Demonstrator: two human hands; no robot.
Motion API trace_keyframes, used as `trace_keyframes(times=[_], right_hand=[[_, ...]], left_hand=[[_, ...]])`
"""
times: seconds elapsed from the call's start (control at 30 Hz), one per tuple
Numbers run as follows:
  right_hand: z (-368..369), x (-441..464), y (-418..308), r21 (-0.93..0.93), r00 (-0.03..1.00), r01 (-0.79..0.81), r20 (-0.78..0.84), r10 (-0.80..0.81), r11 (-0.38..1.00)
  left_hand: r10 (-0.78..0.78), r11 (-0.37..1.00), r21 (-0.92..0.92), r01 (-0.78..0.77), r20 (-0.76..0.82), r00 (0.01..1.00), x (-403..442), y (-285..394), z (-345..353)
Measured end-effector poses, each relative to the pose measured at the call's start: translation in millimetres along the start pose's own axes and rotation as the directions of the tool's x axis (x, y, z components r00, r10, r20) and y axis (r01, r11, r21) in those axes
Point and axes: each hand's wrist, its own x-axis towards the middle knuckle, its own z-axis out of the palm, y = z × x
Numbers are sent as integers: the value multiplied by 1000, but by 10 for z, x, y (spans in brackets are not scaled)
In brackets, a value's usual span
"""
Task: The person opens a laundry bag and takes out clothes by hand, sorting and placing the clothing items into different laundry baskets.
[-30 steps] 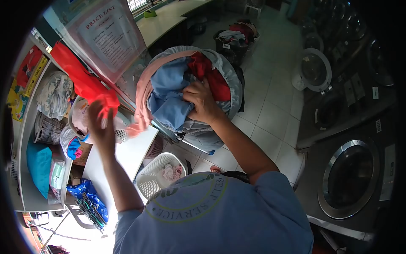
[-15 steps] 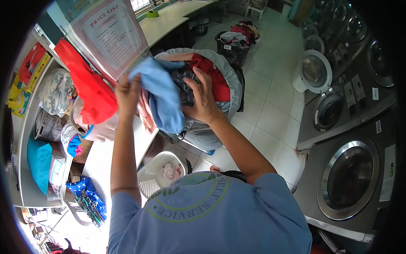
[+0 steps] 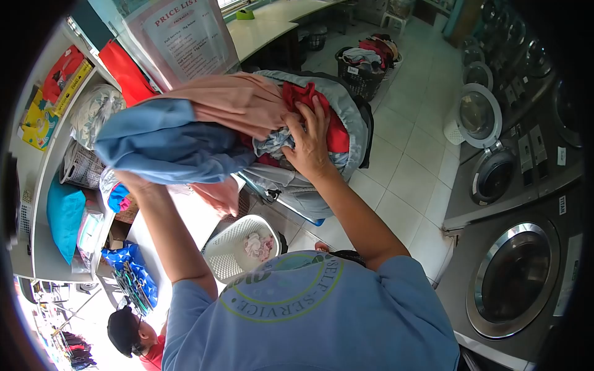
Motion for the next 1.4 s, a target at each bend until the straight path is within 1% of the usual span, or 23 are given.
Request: trace_keyframes(times=[0.07,0.13,0.17,0.23,0.3,0.37,0.4,0.5,0.63,0.73,0.77,0.83,0.87,0.93,0.97,1.03,1.07,1.1,1.17,1.23,1.3,1.33,1.4], right_hand=[[7,-5,30,-13,1000,-5,0,5,1000],[17,14,26,-14,999,8,-44,-9,1000],[36,18,41,-4,999,7,-36,-7,1000],[59,26,106,-172,997,57,63,-47,983],[72,55,177,-126,995,78,66,-70,989],[106,45,274,-167,995,78,67,-68,983],[123,50,305,-141,994,85,82,-74,986],[139,76,346,-121,989,121,95,-110,985],[160,92,345,-153,983,171,89,-159,973],[141,103,319,-197,986,158,92,-142,968],[137,112,312,-184,984,162,101,-145,969],[138,119,301,-194,980,186,113,-167,963],[146,113,305,-203,979,191,115,-170,960],[129,123,294,-191,974,200,144,-174,961],[127,134,294,-197,972,203,159,-173,959],[131,141,306,-178,972,200,160,-172,964],[133,142,313,-169,973,191,160,-164,967],[136,145,310,-168,973,192,162,-164,967],[125,149,299,-144,978,159,161,-136,977],[116,154,333,-120,976,154,176,-131,981],[104,166,372,-97,975,144,187,-124,985],[90,179,395,-48,969,119,225,-105,992],[-15,235,371,41,944,50,325,-61,998]], left_hand=[[193,953,237,-190,12,981,-40,204,164],[236,917,321,-236,39,971,-89,399,181],[204,918,341,-204,35,978,-110,486,126],[113,921,374,-106,6,994,-163,651,-35],[11,917,400,-1,-23,1000,-214,759,-199],[-89,904,414,102,-52,995,-304,864,-330],[-126,897,420,140,-61,990,-333,915,-382],[-211,862,451,230,-92,973,-438,1099,-509],[-267,787,530,314,-165,949,-587,1304,-643],[-234,649,668,365,-281,931,-663,1357,-775],[-87,566,752,337,-352,932,-707,1293,-823],[-62,368,796,481,-495,867,-822,1309,-1047],[-51,364,792,490,-508,860,-924,1293,-1139],[-171,219,812,541,-514,841,-1086,1229,-1216],[-163,218,809,546,-522,838,-1158,1206,-1240],[159,246,830,501,-544,824,-1318,1143,-1194],[168,359,760,542,-624,763,-1404,1167,-1225],[168,359,759,544,-626,762,-1454,1146,-1289],[40,212,703,679,-701,712,-1558,1094,-1400],[50,208,708,675,-697,715,-1595,1095,-1400],[103,322,669,670,-728,678,-1605,1125,-1379],[100,320,671,669,-726,680,-1614,1154,-1401],[-6,416,564,713,-782,623,-1624,1223,-1478]])
